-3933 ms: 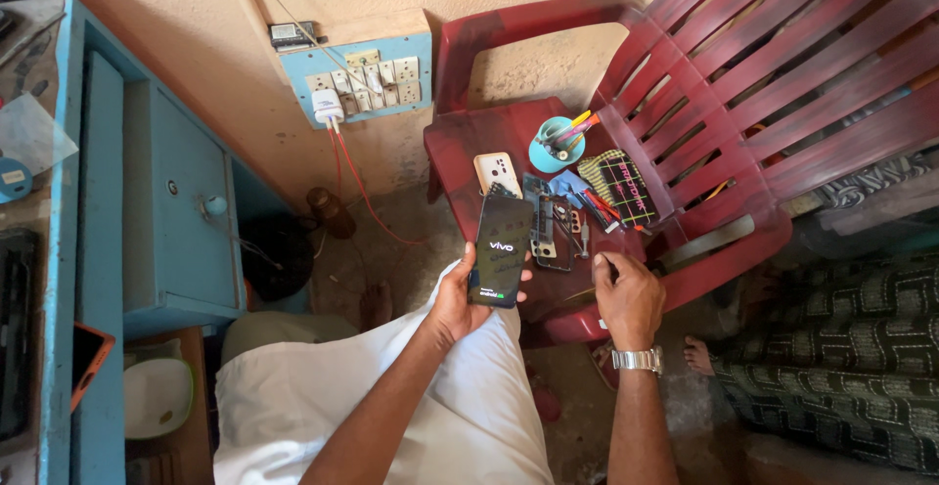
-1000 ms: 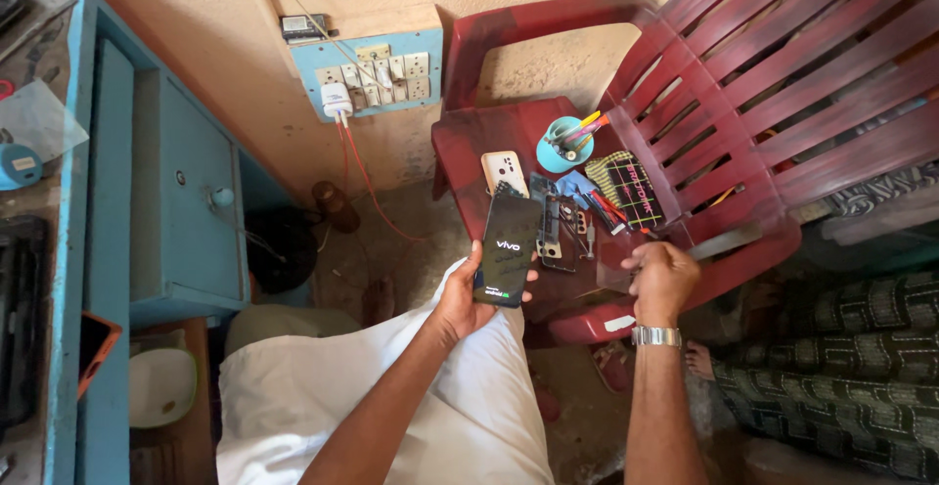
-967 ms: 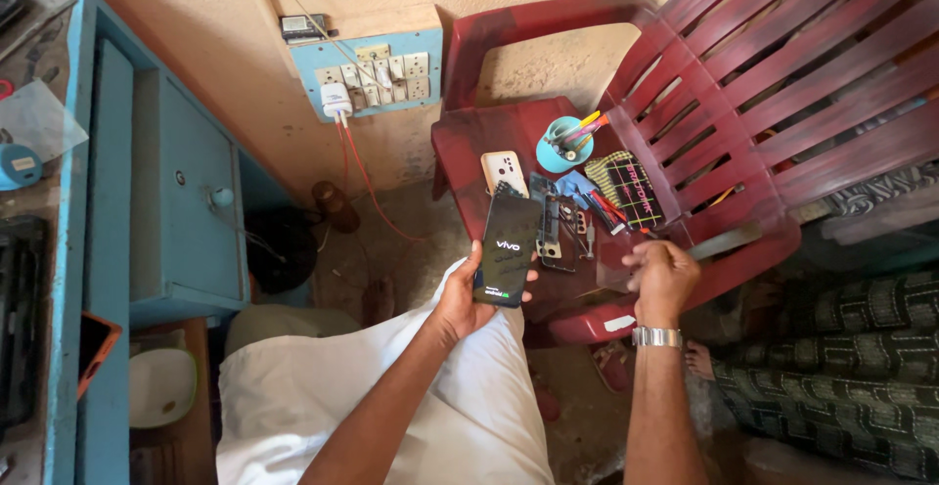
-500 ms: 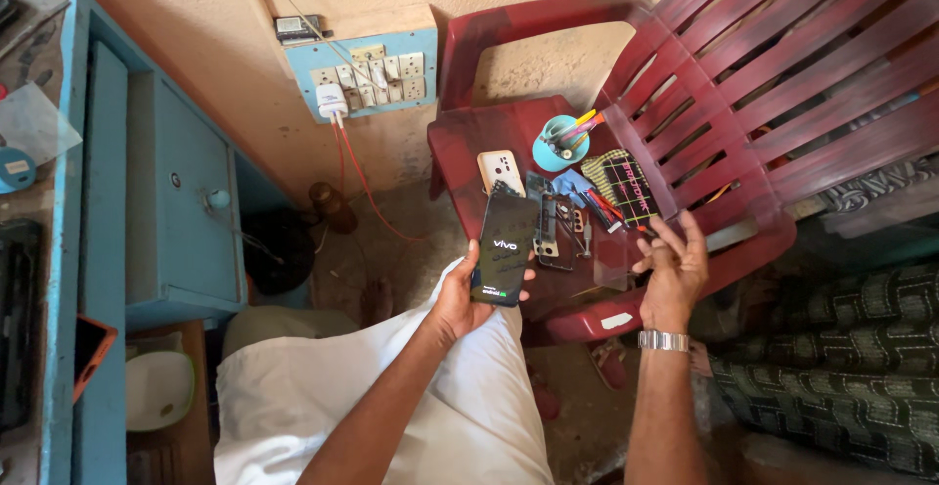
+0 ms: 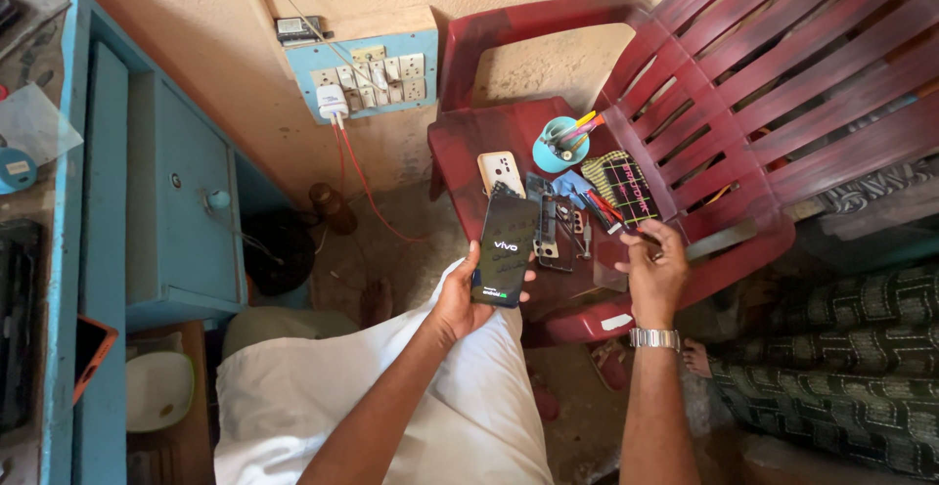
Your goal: The person reassembles a disassembled smartphone by connecting internal ribbon cables and placing the back cover onto the chassis. They then power on the device to verify functionality, navigating the touchscreen interface to confirm the repair.
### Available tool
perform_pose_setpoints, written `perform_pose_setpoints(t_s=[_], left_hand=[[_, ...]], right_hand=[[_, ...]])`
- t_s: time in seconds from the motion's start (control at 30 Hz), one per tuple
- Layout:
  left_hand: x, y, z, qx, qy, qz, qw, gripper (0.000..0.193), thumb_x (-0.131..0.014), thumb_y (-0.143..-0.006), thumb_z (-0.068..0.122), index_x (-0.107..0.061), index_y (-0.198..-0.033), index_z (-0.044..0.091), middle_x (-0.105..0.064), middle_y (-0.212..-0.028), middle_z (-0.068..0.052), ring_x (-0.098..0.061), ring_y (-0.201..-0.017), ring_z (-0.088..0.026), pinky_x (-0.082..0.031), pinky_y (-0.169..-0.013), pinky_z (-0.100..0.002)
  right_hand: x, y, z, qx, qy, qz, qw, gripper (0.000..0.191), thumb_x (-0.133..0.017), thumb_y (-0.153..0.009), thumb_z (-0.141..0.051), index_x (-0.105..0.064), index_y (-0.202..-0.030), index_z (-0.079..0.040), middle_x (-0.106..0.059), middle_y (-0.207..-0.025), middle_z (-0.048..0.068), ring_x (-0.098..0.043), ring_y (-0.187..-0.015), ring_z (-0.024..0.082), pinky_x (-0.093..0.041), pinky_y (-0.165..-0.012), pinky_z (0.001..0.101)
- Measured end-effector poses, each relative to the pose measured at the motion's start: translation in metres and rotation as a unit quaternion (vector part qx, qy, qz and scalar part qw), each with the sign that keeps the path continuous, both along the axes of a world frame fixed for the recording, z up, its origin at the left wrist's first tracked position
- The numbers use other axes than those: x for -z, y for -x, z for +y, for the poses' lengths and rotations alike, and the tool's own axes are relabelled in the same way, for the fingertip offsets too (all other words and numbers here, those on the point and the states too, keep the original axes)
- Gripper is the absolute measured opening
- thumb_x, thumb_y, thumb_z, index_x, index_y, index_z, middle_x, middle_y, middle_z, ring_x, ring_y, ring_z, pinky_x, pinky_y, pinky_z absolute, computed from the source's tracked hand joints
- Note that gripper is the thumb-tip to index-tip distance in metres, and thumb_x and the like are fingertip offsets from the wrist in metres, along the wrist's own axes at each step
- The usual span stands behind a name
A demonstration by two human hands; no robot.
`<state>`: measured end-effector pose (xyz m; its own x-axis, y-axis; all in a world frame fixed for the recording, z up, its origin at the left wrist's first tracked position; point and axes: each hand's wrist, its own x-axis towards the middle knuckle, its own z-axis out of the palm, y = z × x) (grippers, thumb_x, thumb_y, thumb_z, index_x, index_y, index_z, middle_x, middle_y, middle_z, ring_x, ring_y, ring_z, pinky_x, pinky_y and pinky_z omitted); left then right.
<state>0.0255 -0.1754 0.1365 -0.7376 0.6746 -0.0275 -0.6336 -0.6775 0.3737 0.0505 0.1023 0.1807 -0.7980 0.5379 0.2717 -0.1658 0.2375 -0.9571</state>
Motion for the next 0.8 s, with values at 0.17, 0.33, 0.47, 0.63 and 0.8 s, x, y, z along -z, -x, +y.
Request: perform_pose_setpoints(t_s=[0.17,0.33,0.47,0.63,0.8], left_hand=[[0.002,0.000,0.000,-0.003,0.001,-0.003,1.000,0.071,-0.036,-0.106,0.057,-0.047,-0.150,0.003,-0.059,-0.143,-0.019,-0.064,-0.122,-0.034,-0.057,-0.093,-0.049],[0.003,0.001,0.000,-0.003,0.001,-0.003,1.000,0.070,-0.036,-0.106,0.056,-0.047,-0.150,0.002,-0.059,-0.143,-0.019,-0.064,-0.122,-0.034,-0.057,-0.093,-0.049],[0.002,0.000,0.000,-0.005,0.002,-0.003,1.000,0.071,-0.036,-0.106,0.056,-0.047,-0.150,0.002,-0.059,-0.143,-0.020,-0.064,-0.122,-0.034,-0.057,-0.093,-0.049],[0.001,0.000,0.000,-0.002,0.003,-0.008,1.000,0.071,-0.036,-0.106,0.057,-0.047,-0.150,0.002,-0.060,-0.143,-0.019,-0.064,-0.122,-0.034,-0.057,-0.093,-0.049],[0.001,0.000,-0.001,-0.002,0.004,-0.006,1.000,0.071,-0.036,-0.106,0.057,-0.047,-0.150,0.003,-0.059,-0.143,-0.019,-0.064,-0.122,-0.034,-0.057,-0.094,-0.049]], right_hand=[[-0.004,0.003,-0.005,0.055,-0.050,-0.003,0.997,0.039,-0.059,-0.091,0.014,-0.056,-0.128,0.003,-0.060,-0.134,0.016,-0.071,-0.108,0.020,-0.061,-0.060,0.0258],[-0.012,-0.002,-0.011,0.087,-0.010,-0.024,0.996,0.035,-0.048,-0.083,0.018,-0.065,-0.106,-0.001,-0.064,-0.119,0.002,-0.069,-0.095,0.009,-0.052,-0.049,0.0235],[-0.009,-0.005,-0.012,0.092,0.010,-0.098,0.991,0.027,-0.048,-0.090,0.017,-0.070,-0.088,0.001,-0.072,-0.081,0.008,-0.064,-0.064,0.013,-0.046,-0.046,0.0258],[0.000,0.000,-0.007,0.072,0.011,-0.029,0.997,0.017,-0.058,-0.096,0.013,-0.069,-0.098,0.000,-0.072,-0.094,0.010,-0.066,-0.076,0.013,-0.053,-0.060,0.0232],[-0.001,0.003,-0.006,0.005,-0.133,0.072,0.989,0.052,-0.055,-0.091,0.017,-0.052,-0.141,0.002,-0.062,-0.139,0.024,-0.064,-0.128,0.025,-0.050,-0.105,0.0260]])
